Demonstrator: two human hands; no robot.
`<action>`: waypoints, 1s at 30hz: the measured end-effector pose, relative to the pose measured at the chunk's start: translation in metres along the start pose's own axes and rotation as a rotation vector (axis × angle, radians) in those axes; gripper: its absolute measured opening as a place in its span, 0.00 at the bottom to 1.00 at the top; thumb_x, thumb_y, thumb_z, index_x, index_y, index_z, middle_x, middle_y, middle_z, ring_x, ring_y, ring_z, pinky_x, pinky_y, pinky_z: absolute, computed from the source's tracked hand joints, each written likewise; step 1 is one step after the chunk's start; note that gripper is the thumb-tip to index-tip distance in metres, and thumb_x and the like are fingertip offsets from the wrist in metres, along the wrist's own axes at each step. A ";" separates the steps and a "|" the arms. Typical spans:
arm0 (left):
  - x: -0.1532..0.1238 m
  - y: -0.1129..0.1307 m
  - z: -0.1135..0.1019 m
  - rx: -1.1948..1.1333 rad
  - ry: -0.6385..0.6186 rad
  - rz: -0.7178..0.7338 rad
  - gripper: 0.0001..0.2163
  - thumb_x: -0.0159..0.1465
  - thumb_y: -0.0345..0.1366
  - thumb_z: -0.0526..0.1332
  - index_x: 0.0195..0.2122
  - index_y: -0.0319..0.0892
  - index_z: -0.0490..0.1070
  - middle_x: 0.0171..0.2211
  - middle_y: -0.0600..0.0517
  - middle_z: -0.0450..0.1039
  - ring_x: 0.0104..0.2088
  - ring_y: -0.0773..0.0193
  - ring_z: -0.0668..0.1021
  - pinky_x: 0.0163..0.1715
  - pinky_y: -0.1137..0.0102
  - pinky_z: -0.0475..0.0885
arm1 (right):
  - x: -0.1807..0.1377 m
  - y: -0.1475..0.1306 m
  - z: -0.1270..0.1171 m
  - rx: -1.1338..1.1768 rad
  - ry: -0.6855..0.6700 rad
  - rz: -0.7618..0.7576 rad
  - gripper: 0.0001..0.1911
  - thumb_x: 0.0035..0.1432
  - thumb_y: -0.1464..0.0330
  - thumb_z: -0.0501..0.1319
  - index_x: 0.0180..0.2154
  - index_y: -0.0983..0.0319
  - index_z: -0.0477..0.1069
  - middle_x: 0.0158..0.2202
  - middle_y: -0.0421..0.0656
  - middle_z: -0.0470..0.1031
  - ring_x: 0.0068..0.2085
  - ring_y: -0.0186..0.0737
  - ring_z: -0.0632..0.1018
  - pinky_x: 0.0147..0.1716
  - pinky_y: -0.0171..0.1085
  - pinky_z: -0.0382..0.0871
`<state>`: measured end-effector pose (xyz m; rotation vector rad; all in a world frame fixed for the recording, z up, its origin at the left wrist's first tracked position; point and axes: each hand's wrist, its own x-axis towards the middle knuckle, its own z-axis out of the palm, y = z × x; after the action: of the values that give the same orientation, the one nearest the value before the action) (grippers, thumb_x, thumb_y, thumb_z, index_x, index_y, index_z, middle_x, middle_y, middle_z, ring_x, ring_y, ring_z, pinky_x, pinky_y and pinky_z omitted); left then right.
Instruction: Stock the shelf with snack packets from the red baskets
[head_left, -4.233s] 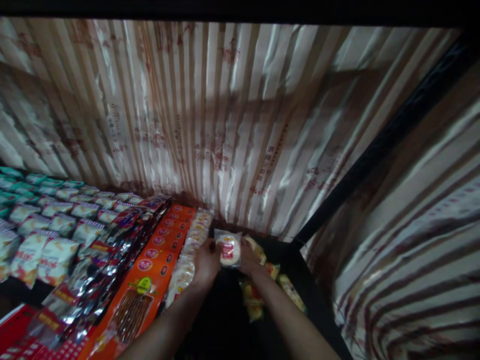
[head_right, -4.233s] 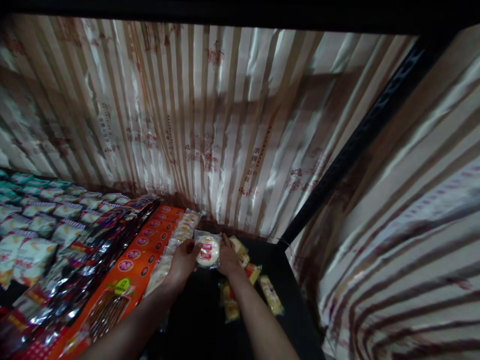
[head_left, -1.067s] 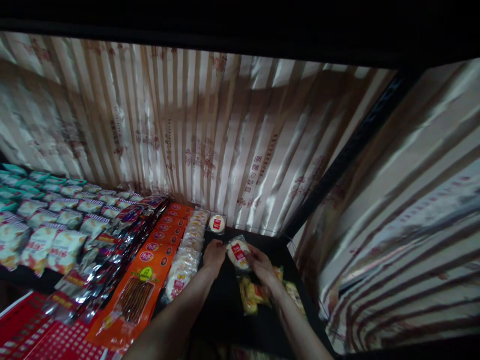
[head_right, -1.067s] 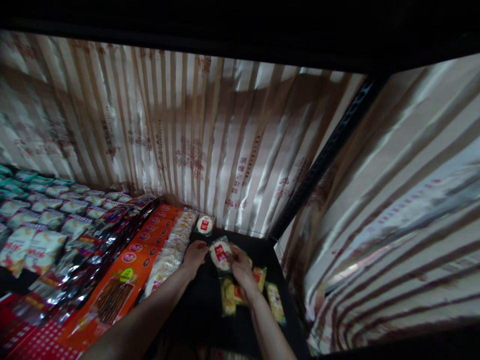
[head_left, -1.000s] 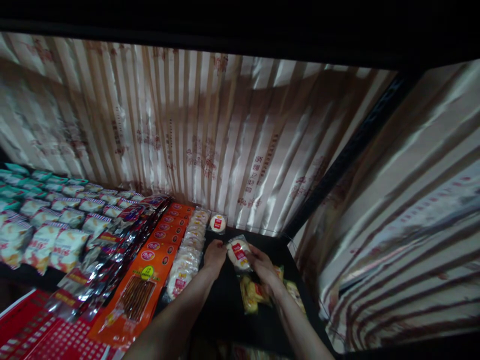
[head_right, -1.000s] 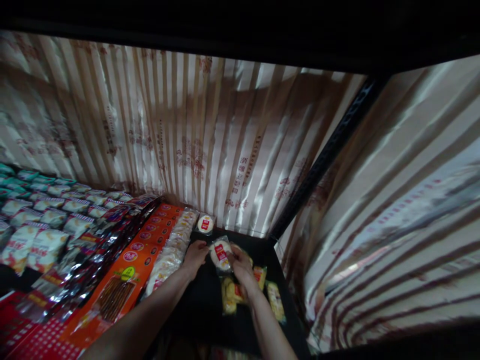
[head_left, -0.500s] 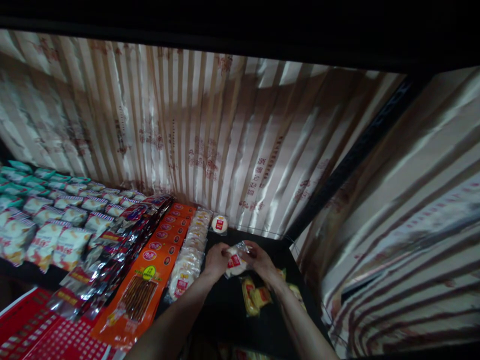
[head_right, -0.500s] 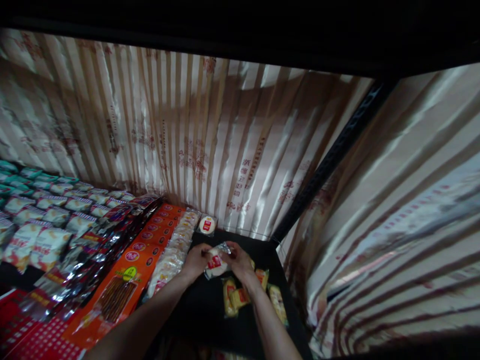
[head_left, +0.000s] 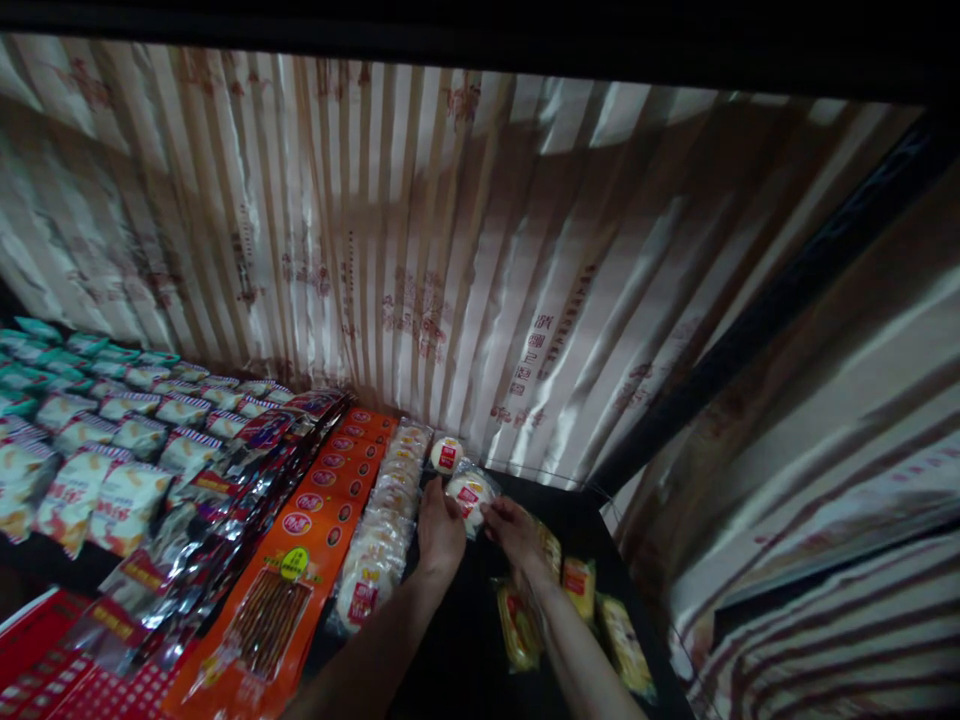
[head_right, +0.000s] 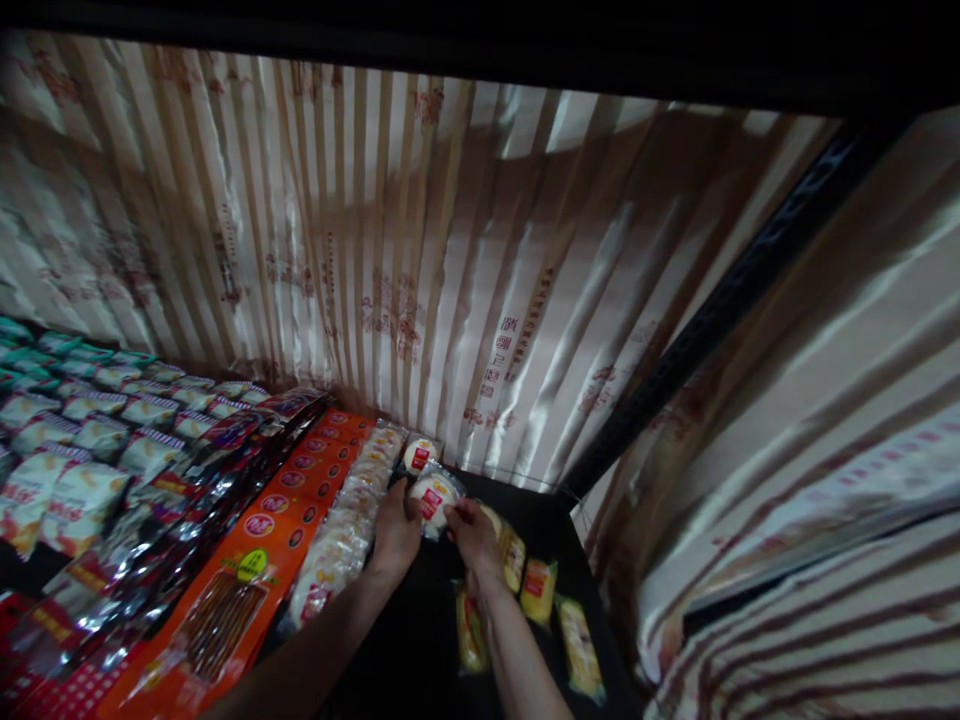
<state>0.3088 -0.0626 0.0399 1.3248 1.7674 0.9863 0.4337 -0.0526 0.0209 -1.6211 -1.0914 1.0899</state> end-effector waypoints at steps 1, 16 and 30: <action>-0.002 0.000 0.001 0.042 -0.004 0.046 0.23 0.59 0.24 0.51 0.58 0.33 0.58 0.61 0.41 0.55 0.61 0.61 0.58 0.60 0.70 0.53 | 0.006 0.000 0.002 -0.010 0.001 -0.010 0.13 0.44 0.59 0.58 0.30 0.59 0.70 0.27 0.41 0.77 0.28 0.38 0.76 0.29 0.36 0.71; 0.021 -0.015 0.019 0.212 -0.162 0.094 0.28 0.55 0.20 0.49 0.60 0.33 0.56 0.64 0.46 0.49 0.64 0.59 0.50 0.62 0.69 0.49 | 0.072 0.008 0.041 -0.393 0.106 -0.155 0.20 0.50 0.61 0.54 0.42 0.62 0.73 0.37 0.43 0.78 0.38 0.41 0.78 0.39 0.39 0.71; 0.032 -0.020 0.023 0.268 -0.205 0.086 0.27 0.56 0.20 0.47 0.60 0.30 0.54 0.63 0.43 0.51 0.63 0.62 0.53 0.61 0.72 0.49 | 0.079 0.000 0.047 -0.584 0.132 -0.125 0.19 0.54 0.63 0.54 0.46 0.58 0.72 0.44 0.44 0.77 0.44 0.41 0.77 0.43 0.36 0.69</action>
<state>0.3134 -0.0315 0.0088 1.6184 1.7389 0.6457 0.4068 0.0313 -0.0048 -2.0025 -1.4869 0.5955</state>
